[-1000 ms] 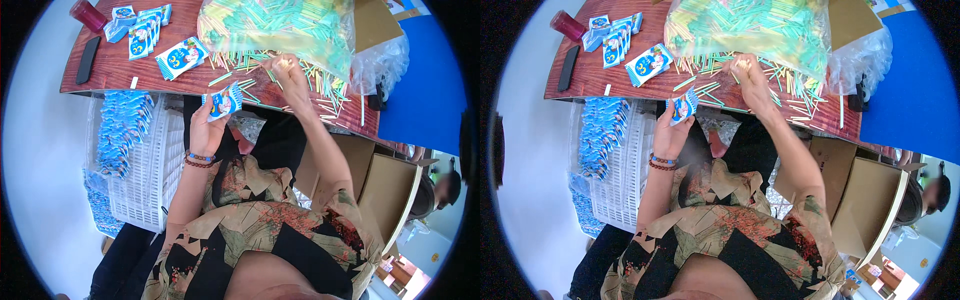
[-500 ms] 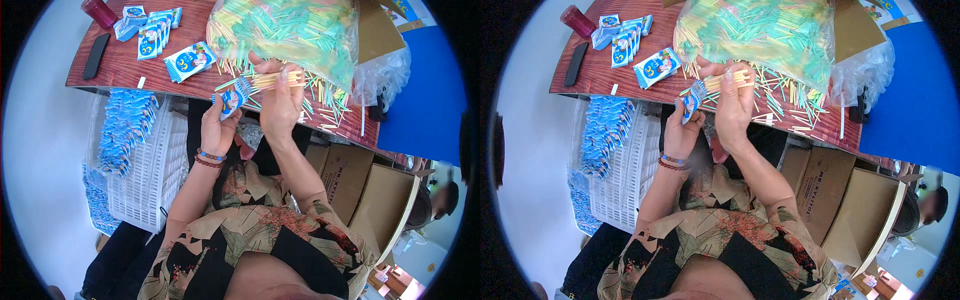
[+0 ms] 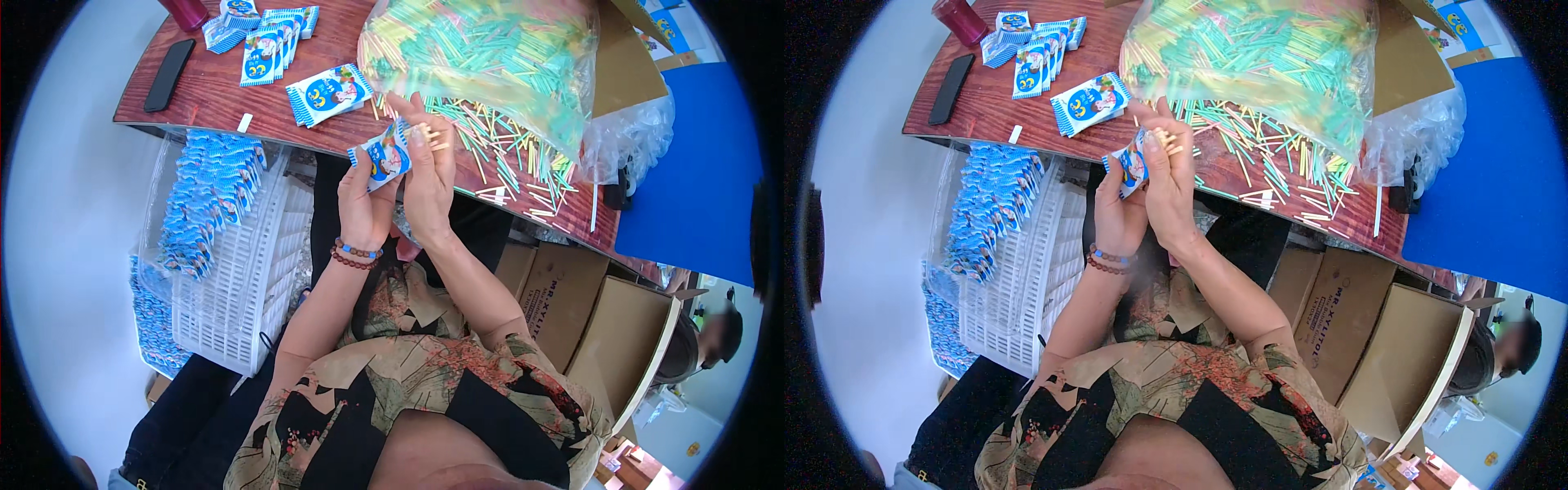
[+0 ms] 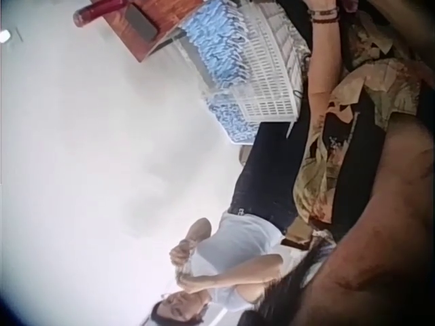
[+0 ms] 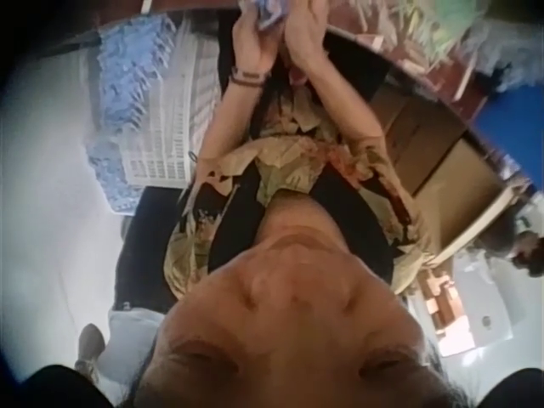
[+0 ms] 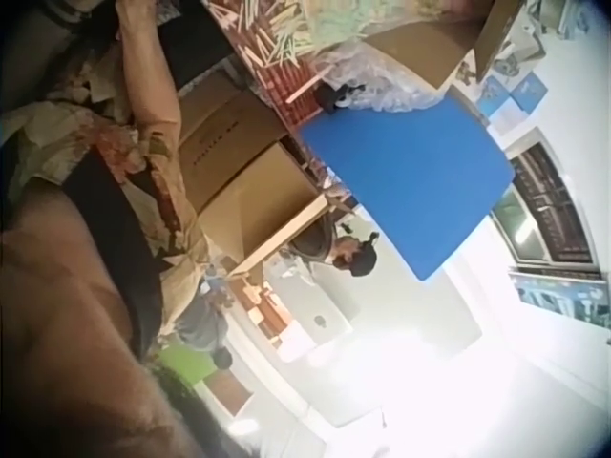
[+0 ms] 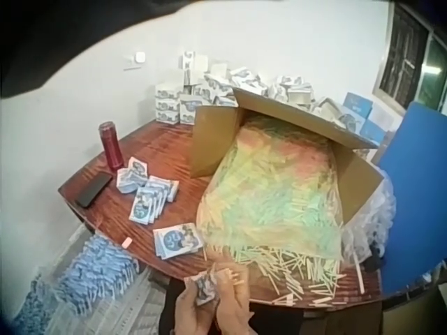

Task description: Packaging small blue packets and sorting them on a workbench alongside decorative strips.

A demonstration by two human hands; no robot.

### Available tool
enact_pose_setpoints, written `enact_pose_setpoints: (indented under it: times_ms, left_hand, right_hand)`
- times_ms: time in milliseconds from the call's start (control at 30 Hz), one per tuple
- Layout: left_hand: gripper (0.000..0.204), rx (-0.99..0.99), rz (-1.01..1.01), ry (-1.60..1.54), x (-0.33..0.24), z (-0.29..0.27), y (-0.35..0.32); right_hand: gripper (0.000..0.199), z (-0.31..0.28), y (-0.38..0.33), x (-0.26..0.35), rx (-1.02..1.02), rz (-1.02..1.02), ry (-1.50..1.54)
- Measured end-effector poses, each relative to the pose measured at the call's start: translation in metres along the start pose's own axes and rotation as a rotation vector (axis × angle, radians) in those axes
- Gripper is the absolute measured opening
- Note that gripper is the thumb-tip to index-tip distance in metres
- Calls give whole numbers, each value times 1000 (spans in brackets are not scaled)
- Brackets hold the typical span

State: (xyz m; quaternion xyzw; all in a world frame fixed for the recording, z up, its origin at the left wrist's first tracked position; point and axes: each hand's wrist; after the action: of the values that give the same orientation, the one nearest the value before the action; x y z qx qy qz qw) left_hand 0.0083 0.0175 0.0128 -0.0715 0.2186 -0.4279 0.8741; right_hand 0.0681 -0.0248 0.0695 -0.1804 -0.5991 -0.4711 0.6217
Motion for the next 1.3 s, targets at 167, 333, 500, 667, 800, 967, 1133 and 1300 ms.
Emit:
enact_pose_setpoints:
  times_ms: [167,333,500,667,800,967,1133,1300]
  left_hand:
    - [42,58,-32,-73,-7,4,5]
    - [47,102,-61,-102,-10,4,10]
    - [42,127,-68,-205,-14,17,27]
    - [24,105,74,-59,-34,25,38]
    - [21,20,255,-14,-49,26,51]
    - [32,-125,819,383,-95,18,70]
    - [41,-374,1288,1642,-147,-13,102]
    - [43,-339,1106,2073,-153,-28,122]
  right_hand:
    - [38,-5,2,6,79,80,77]
    - [41,1,7,3,122,119,43]
    - [46,1,35,5,181,303,123]
    - [39,8,54,14,146,142,-209]
    - [30,30,81,-9,227,258,-269]
    - [26,77,145,-67,352,113,-215]
    - [37,131,176,-113,502,128,-392]
    - [38,127,189,-133,480,-152,-669]
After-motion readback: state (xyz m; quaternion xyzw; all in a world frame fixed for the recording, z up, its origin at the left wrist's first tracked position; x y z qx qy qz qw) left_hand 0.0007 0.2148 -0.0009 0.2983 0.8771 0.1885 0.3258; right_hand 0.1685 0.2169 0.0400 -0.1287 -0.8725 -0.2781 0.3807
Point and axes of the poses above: each hand's wrist, its own y-axis towards the middle knuckle, its own z-axis out of the palm, x = y × z, and after that the axes turned 4 degrees about -x, right-handed
